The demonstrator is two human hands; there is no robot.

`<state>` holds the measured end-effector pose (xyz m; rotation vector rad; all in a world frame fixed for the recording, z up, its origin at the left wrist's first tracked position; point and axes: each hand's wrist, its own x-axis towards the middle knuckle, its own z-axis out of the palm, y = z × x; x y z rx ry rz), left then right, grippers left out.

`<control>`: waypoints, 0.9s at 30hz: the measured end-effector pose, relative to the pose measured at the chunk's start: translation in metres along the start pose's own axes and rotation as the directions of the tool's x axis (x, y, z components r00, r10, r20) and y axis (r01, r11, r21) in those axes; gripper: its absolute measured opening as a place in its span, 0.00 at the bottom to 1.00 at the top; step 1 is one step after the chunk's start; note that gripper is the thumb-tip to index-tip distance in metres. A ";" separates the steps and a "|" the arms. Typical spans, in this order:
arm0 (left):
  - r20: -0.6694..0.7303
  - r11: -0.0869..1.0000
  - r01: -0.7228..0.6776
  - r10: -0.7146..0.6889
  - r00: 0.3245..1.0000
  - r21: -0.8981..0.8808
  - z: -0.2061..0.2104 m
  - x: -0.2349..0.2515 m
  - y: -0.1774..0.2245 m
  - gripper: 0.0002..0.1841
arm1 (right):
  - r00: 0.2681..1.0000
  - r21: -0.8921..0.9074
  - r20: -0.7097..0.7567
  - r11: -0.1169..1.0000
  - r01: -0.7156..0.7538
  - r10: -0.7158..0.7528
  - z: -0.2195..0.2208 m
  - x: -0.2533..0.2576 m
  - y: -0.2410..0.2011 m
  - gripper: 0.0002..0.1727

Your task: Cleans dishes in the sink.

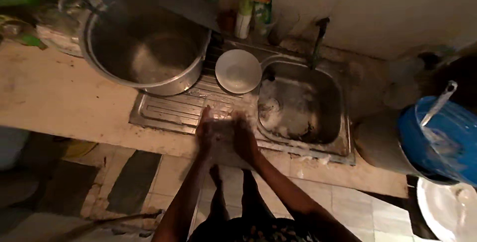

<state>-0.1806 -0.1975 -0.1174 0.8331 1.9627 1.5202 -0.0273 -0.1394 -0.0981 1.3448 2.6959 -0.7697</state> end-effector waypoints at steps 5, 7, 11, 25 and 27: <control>0.019 0.973 -0.087 0.094 0.995 -0.214 -0.009 0.010 -0.007 0.26 | 0.962 0.101 0.099 0.964 0.245 -0.255 0.004 0.031 -0.015 0.25; 0.025 0.973 -0.167 0.174 0.985 -0.162 -0.011 0.010 -0.023 0.25 | 0.974 0.024 -0.094 0.978 0.208 -0.204 0.002 0.055 0.005 0.27; -0.034 0.908 -0.324 0.345 0.938 0.266 -0.023 0.013 -0.031 0.20 | 0.992 0.063 0.057 0.992 0.113 -0.116 0.011 0.007 -0.017 0.29; 0.085 0.697 -0.288 0.311 0.947 0.657 0.000 0.020 -0.031 0.32 | 0.951 0.062 -0.156 0.958 0.280 -0.268 0.021 0.091 -0.029 0.33; 0.066 0.648 -0.254 0.300 0.952 0.718 0.001 0.019 -0.034 0.31 | 0.970 0.037 -0.241 0.999 0.021 -0.011 0.022 0.066 -0.024 0.43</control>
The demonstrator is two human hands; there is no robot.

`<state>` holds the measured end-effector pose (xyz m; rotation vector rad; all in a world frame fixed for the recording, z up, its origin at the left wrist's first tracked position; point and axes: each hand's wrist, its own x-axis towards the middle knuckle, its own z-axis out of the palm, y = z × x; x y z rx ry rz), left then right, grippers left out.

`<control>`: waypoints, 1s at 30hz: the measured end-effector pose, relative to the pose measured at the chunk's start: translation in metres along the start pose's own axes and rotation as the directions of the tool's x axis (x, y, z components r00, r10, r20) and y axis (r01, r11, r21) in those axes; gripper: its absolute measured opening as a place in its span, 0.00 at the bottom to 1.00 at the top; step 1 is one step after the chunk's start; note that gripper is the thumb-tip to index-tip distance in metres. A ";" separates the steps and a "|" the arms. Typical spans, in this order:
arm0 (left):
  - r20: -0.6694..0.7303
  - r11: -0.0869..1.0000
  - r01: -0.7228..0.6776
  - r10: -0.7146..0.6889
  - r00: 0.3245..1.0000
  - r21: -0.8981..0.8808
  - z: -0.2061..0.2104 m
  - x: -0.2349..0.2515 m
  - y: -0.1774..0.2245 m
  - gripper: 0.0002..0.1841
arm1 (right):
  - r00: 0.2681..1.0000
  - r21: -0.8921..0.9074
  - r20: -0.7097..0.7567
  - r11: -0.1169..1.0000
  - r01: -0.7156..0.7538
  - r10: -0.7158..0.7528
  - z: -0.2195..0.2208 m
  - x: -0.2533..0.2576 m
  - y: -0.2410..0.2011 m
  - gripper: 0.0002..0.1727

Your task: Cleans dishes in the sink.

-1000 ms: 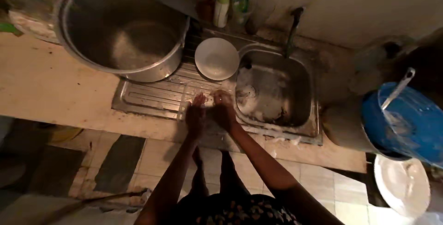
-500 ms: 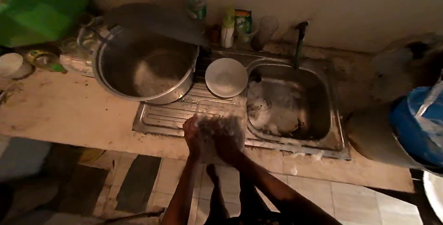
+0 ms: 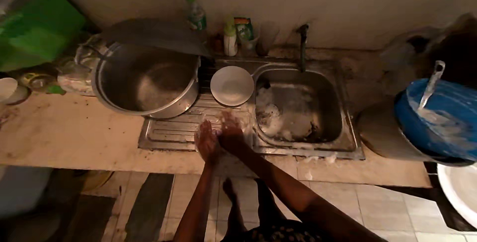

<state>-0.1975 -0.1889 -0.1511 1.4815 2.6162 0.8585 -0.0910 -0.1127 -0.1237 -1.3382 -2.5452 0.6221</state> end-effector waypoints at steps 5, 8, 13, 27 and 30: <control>-0.005 0.987 0.065 -0.067 0.998 -0.147 -0.009 0.006 0.005 0.29 | 0.975 -0.134 0.213 0.990 -0.033 0.061 -0.029 -0.081 0.014 0.39; 0.204 0.726 0.294 -0.213 0.956 -0.621 -0.036 0.022 0.001 0.35 | 0.895 0.107 0.374 0.970 0.218 -0.243 -0.021 -0.101 -0.015 0.28; 0.394 0.283 0.437 -0.196 0.898 -0.854 -0.067 0.033 -0.037 0.44 | 0.781 0.340 0.192 0.787 0.515 -0.594 0.008 0.002 -0.004 0.20; 0.130 0.961 -0.098 0.066 0.989 0.258 -0.027 0.001 -0.005 0.29 | 0.998 -0.004 0.058 0.999 0.037 -0.037 -0.006 -0.012 0.010 0.35; 0.092 0.955 0.009 -0.038 0.995 0.296 -0.027 0.001 0.008 0.29 | 0.993 -0.075 0.024 0.990 -0.116 0.118 -0.016 -0.073 0.016 0.41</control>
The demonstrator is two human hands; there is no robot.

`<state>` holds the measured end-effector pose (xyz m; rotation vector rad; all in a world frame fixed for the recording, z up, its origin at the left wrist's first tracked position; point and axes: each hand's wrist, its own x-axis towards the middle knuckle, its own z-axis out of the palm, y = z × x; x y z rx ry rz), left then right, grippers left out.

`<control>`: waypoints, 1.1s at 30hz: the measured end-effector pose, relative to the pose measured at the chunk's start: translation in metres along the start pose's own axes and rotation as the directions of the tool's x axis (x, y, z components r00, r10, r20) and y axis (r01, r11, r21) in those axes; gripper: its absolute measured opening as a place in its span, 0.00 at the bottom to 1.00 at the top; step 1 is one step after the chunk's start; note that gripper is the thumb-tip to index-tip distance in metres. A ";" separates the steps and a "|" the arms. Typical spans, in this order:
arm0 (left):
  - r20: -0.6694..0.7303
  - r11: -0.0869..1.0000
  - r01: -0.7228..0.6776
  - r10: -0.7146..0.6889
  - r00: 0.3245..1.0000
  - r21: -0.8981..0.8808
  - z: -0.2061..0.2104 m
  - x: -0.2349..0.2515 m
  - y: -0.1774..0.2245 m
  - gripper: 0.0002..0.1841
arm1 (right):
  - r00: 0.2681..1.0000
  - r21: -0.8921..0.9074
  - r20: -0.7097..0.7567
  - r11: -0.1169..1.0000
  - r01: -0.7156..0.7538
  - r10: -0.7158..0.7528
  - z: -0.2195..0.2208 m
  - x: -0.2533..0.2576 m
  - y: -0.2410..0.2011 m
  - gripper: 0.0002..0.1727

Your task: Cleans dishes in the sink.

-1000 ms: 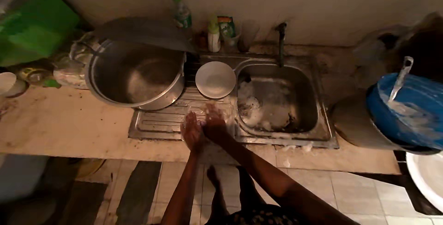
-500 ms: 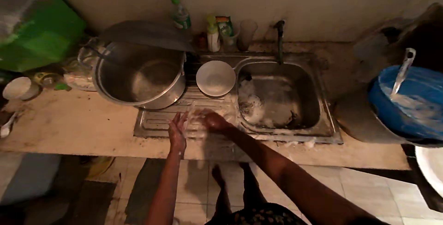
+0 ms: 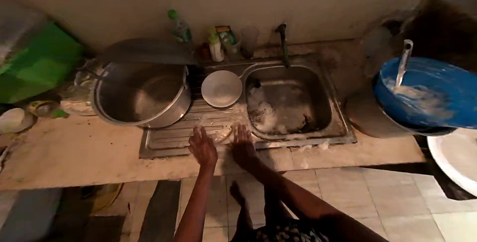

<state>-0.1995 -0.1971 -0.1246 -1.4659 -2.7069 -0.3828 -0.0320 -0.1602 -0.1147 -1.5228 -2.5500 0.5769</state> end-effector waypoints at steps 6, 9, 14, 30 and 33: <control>0.362 0.812 0.461 -0.335 0.870 -0.358 -0.051 0.015 0.007 0.27 | 0.960 0.090 0.060 0.959 0.269 -0.275 -0.012 0.016 0.037 0.32; 0.525 0.583 0.610 -0.336 0.782 -0.537 -0.050 -0.029 0.022 0.24 | 0.950 0.107 0.121 0.955 0.277 -0.289 -0.022 0.051 0.060 0.32; 0.413 0.369 0.582 -0.443 0.796 -0.725 -0.020 -0.078 0.041 0.20 | 0.864 0.267 0.096 0.849 0.456 -0.494 0.002 0.043 0.012 0.29; 0.426 0.491 0.585 -0.405 0.809 -0.645 -0.021 -0.073 0.040 0.19 | 0.996 0.066 0.083 0.998 0.006 -0.012 -0.017 0.028 0.030 0.44; 0.367 0.566 0.502 -0.343 0.865 -0.654 -0.021 -0.073 0.036 0.17 | 0.933 0.251 0.110 0.918 0.307 -0.342 -0.015 -0.021 0.005 0.35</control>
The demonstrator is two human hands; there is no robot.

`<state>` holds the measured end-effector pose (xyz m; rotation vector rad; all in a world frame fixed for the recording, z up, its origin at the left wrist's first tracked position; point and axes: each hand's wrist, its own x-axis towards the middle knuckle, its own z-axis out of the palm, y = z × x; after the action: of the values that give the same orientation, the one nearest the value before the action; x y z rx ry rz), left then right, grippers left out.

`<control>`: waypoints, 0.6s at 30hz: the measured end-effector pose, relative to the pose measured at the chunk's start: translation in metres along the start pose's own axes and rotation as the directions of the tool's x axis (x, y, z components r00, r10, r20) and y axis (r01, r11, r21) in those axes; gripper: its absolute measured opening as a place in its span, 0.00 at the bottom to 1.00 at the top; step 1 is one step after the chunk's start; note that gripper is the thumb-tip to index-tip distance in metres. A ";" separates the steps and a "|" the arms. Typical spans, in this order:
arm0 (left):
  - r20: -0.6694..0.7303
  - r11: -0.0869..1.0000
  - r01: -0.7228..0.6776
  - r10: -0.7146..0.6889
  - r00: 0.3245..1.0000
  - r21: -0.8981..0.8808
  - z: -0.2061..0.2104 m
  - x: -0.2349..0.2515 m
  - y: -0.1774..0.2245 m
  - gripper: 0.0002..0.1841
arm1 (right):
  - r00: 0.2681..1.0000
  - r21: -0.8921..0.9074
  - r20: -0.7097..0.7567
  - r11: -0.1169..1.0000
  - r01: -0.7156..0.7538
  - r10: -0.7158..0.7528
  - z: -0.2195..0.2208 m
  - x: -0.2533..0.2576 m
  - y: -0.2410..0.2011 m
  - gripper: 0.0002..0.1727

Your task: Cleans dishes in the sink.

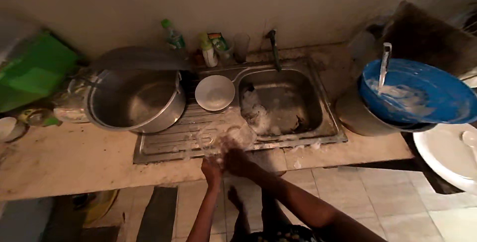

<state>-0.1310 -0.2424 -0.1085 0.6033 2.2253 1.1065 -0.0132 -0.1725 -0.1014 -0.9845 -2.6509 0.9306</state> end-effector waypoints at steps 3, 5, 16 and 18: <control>0.036 0.998 0.021 -0.019 0.999 -0.059 -0.004 -0.001 0.001 0.18 | 0.936 0.067 0.068 0.938 0.341 -0.345 0.010 0.058 0.016 0.29; 0.051 0.996 0.065 -0.062 0.997 -0.054 -0.005 -0.001 0.000 0.20 | 0.958 -0.049 0.094 0.960 0.275 -0.269 0.000 0.096 0.035 0.29; 0.199 0.947 -0.310 0.321 0.926 -0.086 -0.020 -0.010 0.050 0.28 | 0.664 0.645 -0.263 0.640 -0.418 0.700 -0.109 -0.024 0.055 0.24; 0.171 0.841 -0.540 0.537 0.826 -0.034 -0.022 -0.010 0.087 0.25 | 0.480 0.854 -0.299 0.456 -0.252 0.825 -0.159 -0.044 0.057 0.23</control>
<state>-0.1267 -0.2125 -0.0232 1.3460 1.9556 1.2406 0.1073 -0.0877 -0.0072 -1.6313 -1.0467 1.2315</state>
